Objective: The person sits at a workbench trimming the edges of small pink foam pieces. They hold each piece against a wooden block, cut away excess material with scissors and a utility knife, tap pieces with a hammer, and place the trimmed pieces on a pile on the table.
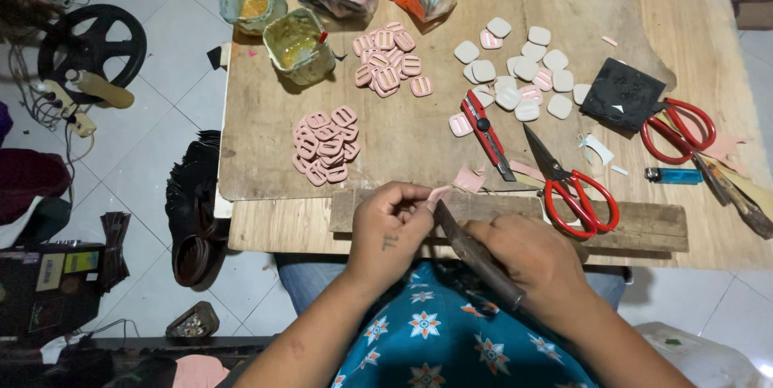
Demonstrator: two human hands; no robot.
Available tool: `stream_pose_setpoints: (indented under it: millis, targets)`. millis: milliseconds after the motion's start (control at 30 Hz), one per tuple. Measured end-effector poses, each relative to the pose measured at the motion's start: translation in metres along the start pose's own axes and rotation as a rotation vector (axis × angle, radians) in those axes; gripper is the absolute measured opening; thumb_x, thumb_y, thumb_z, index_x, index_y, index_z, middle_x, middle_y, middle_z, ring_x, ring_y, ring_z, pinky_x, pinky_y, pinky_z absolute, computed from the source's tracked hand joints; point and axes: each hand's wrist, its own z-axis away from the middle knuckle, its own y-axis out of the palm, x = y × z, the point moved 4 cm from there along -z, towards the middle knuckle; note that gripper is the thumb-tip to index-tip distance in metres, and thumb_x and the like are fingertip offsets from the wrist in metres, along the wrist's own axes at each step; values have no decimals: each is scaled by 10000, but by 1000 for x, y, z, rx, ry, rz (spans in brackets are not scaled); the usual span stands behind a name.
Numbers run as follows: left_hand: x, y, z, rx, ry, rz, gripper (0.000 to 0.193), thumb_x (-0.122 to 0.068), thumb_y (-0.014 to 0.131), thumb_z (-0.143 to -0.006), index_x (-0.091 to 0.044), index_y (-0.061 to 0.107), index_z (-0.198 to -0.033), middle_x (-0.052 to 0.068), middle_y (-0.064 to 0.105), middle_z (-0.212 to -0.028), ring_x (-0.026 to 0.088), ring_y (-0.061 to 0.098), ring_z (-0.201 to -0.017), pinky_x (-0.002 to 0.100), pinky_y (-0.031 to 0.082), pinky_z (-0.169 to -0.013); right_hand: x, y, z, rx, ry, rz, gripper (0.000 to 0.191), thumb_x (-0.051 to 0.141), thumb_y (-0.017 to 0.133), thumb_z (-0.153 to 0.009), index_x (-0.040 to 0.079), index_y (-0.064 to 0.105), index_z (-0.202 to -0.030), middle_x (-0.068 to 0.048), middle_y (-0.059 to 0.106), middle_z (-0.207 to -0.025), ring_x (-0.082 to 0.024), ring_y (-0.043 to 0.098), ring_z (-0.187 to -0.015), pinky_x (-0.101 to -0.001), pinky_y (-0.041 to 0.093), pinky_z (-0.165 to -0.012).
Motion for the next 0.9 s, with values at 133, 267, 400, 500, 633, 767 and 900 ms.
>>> stream_pose_setpoints:
  millis: [133,267,400,500,633,767,900]
  targets:
    - [-12,-4,4,18,233,-240,140,-64,695,-930,22,759,-1020,25,684,-840,54,584,-691,205,492,-630,5,0,-4,5,-65,11,320,230,709,-766,125,695,-1068,-78,565,-712,-315,608,-686,-466,445,-601]
    - [6,-2,2,161,-108,30,159,-57,672,-947,41,742,-1051,44,656,-817,47,531,-666,210,438,-585,2,2,1,-7,-101,38,298,243,719,-761,128,701,-1035,-75,564,-693,-307,612,-668,-461,443,-586]
    - [23,-1,-1,247,-372,471,123,-31,650,-930,36,685,-1026,75,729,-895,93,664,-708,251,585,-674,-10,0,6,-68,-163,-93,276,259,718,-821,89,687,-1036,-79,581,-708,-290,617,-636,-413,466,-559]
    - [29,2,0,281,-372,518,122,-18,668,-960,54,687,-1057,89,730,-923,81,625,-700,229,549,-667,-18,2,7,-103,-247,-122,266,266,698,-841,61,660,-1005,-82,572,-722,-290,615,-644,-405,469,-577]
    - [38,2,2,290,-437,457,134,-24,671,-948,56,674,-1056,95,742,-924,98,659,-718,228,548,-663,-28,7,7,-43,-194,-148,215,277,734,-808,99,678,-913,-59,594,-689,-256,633,-608,-379,480,-546]
    - [41,5,2,268,-349,241,181,-48,658,-941,11,681,-1111,64,738,-955,73,673,-734,207,568,-671,-27,4,12,-76,-213,-103,218,266,783,-786,99,676,-877,-60,595,-662,-249,625,-581,-383,453,-514]
    - [40,6,-5,200,-253,406,121,-4,631,-942,2,638,-1063,151,722,-928,142,693,-741,267,590,-681,-30,2,14,-179,-88,-84,252,274,793,-758,80,681,-873,-69,619,-678,-241,621,-596,-382,450,-529]
